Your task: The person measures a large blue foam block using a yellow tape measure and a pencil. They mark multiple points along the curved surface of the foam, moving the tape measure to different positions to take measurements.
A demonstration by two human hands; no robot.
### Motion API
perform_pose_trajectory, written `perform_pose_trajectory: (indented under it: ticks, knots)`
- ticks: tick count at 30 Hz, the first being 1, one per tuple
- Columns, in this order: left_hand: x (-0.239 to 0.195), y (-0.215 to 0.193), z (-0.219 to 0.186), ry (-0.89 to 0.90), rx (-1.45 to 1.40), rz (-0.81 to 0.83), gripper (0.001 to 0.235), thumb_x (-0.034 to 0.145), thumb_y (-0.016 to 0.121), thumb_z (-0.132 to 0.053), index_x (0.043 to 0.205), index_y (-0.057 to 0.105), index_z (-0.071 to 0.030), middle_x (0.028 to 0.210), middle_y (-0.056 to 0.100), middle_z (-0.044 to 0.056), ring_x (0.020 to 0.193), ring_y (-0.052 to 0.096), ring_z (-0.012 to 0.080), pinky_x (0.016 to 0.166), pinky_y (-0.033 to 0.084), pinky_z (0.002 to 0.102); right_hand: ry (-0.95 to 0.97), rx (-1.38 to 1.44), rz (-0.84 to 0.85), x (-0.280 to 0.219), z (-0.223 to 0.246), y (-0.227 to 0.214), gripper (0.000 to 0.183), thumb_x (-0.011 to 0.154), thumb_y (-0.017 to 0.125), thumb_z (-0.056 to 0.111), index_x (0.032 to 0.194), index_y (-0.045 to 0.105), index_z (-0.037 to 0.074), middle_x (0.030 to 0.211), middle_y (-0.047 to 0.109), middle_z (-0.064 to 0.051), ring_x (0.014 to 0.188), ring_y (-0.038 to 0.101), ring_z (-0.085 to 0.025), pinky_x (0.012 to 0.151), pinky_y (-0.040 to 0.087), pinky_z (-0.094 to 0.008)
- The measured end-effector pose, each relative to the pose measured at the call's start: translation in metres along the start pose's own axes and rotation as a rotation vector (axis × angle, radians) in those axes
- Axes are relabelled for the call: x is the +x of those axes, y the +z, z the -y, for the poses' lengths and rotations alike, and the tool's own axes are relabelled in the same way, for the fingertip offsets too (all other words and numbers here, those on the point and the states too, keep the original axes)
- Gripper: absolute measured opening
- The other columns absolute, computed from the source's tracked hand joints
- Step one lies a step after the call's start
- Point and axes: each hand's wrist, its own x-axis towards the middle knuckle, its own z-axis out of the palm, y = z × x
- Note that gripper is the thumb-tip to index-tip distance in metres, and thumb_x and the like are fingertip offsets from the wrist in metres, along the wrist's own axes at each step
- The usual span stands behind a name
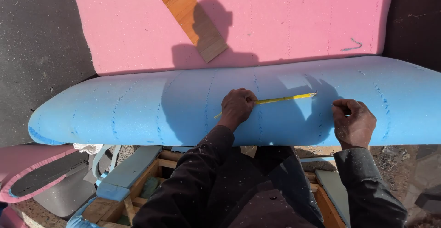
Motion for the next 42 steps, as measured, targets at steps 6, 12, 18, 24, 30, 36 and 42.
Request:
perform_pose_trajectory:
  ticks: [6,12,18,24,30,36,42]
  knots:
    - [0.015,-0.006,0.001,-0.161,0.018,0.153,0.015,0.093,0.085,-0.021,0.097,0.093,-0.033,0.106,0.089,-0.011,0.103,0.082,0.0177,0.086,0.063,0.042,0.094,0.015,0.292,0.038,0.006,-0.025,0.031,0.105,0.074,0.019,0.131,0.09,0.014,0.129,0.086,-0.013,0.12,0.079,-0.034,0.11,0.062,-0.052]
    - [0.016,0.0,0.001,-0.2,-0.048,0.117,0.007,0.091,0.092,-0.02,0.094,0.091,-0.026,0.095,0.086,0.003,0.105,0.082,0.0372,0.096,0.061,0.05,-0.02,-0.005,0.415,0.055,0.027,-0.037,0.017,0.113,0.078,0.006,0.123,0.091,0.01,0.115,0.082,-0.023,0.112,0.08,-0.047,0.088,0.067,-0.058]
    - [0.036,-0.006,-0.01,-0.354,0.102,0.288,0.023,0.096,0.084,-0.02,0.095,0.09,-0.042,0.1,0.088,-0.019,0.101,0.077,0.0086,0.085,0.063,0.035,-0.098,-0.143,0.454,0.071,0.004,-0.027,0.027,0.113,0.072,0.029,0.129,0.091,0.019,0.129,0.086,-0.009,0.121,0.077,-0.032,0.117,0.054,-0.052]
    - [0.041,-0.009,-0.016,-0.334,0.106,0.28,0.042,0.091,0.069,-0.003,0.094,0.089,-0.04,0.105,0.087,-0.017,0.104,0.076,0.0117,0.087,0.064,0.035,-0.141,-0.255,0.442,0.07,0.002,-0.024,0.027,0.119,0.067,0.032,0.127,0.09,0.021,0.132,0.085,-0.008,0.122,0.076,-0.037,0.108,0.056,-0.057]
    - [0.037,-0.003,-0.004,-0.255,0.045,0.214,0.033,0.091,0.076,-0.007,0.09,0.09,-0.037,0.103,0.089,-0.015,0.097,0.078,0.0129,0.081,0.063,0.037,-0.103,-0.281,0.447,0.072,0.015,-0.021,0.029,0.119,0.064,0.029,0.128,0.087,0.015,0.138,0.084,-0.014,0.12,0.076,-0.043,0.103,0.058,-0.063]
    - [0.025,-0.006,-0.003,-0.155,0.028,0.157,0.03,0.092,0.073,-0.014,0.09,0.092,-0.037,0.11,0.09,-0.014,0.101,0.08,0.017,0.081,0.062,0.038,-0.125,-0.159,0.358,0.064,0.02,-0.017,0.023,0.121,0.069,0.022,0.122,0.087,0.008,0.123,0.087,-0.014,0.112,0.078,-0.036,0.104,0.06,-0.056]
    - [0.025,0.002,0.003,-0.144,-0.026,0.127,0.012,0.092,0.092,-0.019,0.087,0.086,-0.029,0.092,0.083,-0.003,0.099,0.077,0.0317,0.094,0.063,0.047,-0.073,-0.213,0.466,0.071,0.023,-0.017,0.017,0.119,0.078,0.021,0.125,0.09,0.011,0.112,0.083,-0.017,0.103,0.084,-0.04,0.089,0.069,-0.052]
